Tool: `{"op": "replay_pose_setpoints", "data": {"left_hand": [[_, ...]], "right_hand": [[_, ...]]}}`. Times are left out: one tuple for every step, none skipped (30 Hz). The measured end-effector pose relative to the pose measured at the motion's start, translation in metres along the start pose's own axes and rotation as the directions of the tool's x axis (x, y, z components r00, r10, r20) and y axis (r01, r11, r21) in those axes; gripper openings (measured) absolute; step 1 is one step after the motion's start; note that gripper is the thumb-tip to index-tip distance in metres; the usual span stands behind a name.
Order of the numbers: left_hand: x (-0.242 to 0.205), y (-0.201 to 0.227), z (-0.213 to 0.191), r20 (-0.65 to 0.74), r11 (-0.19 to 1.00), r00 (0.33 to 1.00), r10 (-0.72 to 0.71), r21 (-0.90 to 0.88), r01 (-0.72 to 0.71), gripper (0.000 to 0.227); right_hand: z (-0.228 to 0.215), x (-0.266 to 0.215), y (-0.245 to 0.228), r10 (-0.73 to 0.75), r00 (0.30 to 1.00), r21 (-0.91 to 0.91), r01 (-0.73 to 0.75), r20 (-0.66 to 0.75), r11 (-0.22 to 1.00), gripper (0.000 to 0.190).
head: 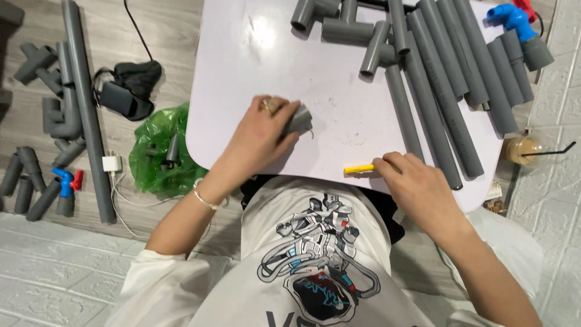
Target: Preparing PVC pipes and fittings by cutting them to size with a saw blade and trimming the edges with a utility knife.
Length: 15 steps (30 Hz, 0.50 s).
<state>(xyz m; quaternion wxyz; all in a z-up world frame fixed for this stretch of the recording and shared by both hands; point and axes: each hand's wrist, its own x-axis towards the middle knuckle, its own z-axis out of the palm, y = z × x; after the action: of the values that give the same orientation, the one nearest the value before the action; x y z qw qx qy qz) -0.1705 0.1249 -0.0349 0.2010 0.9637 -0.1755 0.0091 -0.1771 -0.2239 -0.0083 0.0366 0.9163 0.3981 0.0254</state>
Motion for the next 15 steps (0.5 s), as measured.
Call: {"op": "replay_pose_setpoints", "data": {"left_hand": [[0.001, 0.0, -0.006, -0.056, 0.994, 0.998, -0.01, -0.107, 0.004, 0.059], [0.003, -0.003, -0.015, -0.12, 0.979, 0.992, -0.026, -0.205, 0.001, 0.058], [0.002, -0.008, -0.017, -0.122, 0.979, 0.992, -0.033, -0.205, 0.007, 0.058], [0.0, -0.013, -0.018, -0.192, 0.974, 0.981, -0.023, -0.227, -0.022, 0.055], [-0.002, -0.018, -0.019, -0.261, 0.968, 0.965, -0.014, -0.246, -0.052, 0.053], [-0.005, -0.02, -0.023, -0.258, 0.967, 0.966, -0.02, -0.25, -0.047, 0.053], [-0.007, -0.023, -0.027, -0.282, 0.958, 0.959, -0.037, -0.284, -0.047, 0.054], [-0.009, -0.026, -0.032, -0.309, 0.948, 0.95, -0.053, -0.314, -0.049, 0.054], [-0.012, -0.025, -0.038, -0.309, 0.948, 0.949, -0.058, -0.316, -0.045, 0.054], [-0.016, -0.024, -0.044, -0.269, 0.939, 0.957, -0.11, -0.343, 0.012, 0.055], [-0.02, -0.023, -0.05, -0.228, 0.928, 0.96, -0.161, -0.367, 0.069, 0.056], [-0.024, -0.026, -0.05, -0.226, 0.927, 0.96, -0.163, -0.367, 0.071, 0.056], [-0.027, -0.028, -0.05, -0.264, 0.928, 0.948, -0.179, -0.365, 0.073, 0.053], [-0.03, -0.031, -0.051, -0.301, 0.93, 0.935, -0.189, -0.36, 0.073, 0.051], [-0.031, -0.032, -0.051, -0.298, 0.931, 0.936, -0.187, -0.358, 0.072, 0.051]], "right_hand": [[-0.004, -0.006, -0.004, 0.039, 0.998, 0.033, -0.041, 0.052, 0.999, 0.02], [-0.006, -0.007, -0.006, 0.074, 0.993, 0.06, -0.08, 0.095, 0.995, 0.019], [-0.005, -0.009, -0.008, 0.067, 0.993, 0.06, -0.073, 0.095, 0.996, 0.019], [-0.005, -0.011, -0.011, 0.078, 0.988, 0.122, -0.094, 0.132, 0.988, 0.019], [-0.004, -0.013, -0.013, 0.087, 0.982, 0.182, -0.118, 0.17, 0.976, 0.019], [0.002, -0.016, -0.013, 0.083, 0.981, 0.184, -0.116, 0.176, 0.976, 0.019], [0.007, -0.019, -0.013, 0.083, 0.986, 0.2, -0.112, 0.145, 0.973, 0.02], [0.013, -0.021, -0.012, 0.083, 0.99, 0.215, -0.106, 0.111, 0.971, 0.02], [0.012, -0.013, -0.011, 0.079, 0.99, 0.216, -0.102, 0.114, 0.971, 0.02], [0.011, -0.007, -0.01, 0.04, 0.984, 0.273, -0.088, 0.174, 0.958, 0.029], [0.01, -0.001, -0.009, -0.002, 0.973, 0.33, -0.077, 0.232, 0.941, 0.039], [0.011, 0.014, -0.011, -0.003, 0.972, 0.332, -0.077, 0.233, 0.94, 0.039], [0.013, 0.029, -0.012, -0.031, 0.981, 0.336, -0.036, 0.192, 0.941, 0.036], [0.014, 0.044, -0.013, -0.055, 0.987, 0.338, 0.002, 0.148, 0.941, 0.034], [0.017, 0.066, -0.015, -0.053, 0.988, 0.34, 0.0, 0.147, 0.94, 0.034]]}}
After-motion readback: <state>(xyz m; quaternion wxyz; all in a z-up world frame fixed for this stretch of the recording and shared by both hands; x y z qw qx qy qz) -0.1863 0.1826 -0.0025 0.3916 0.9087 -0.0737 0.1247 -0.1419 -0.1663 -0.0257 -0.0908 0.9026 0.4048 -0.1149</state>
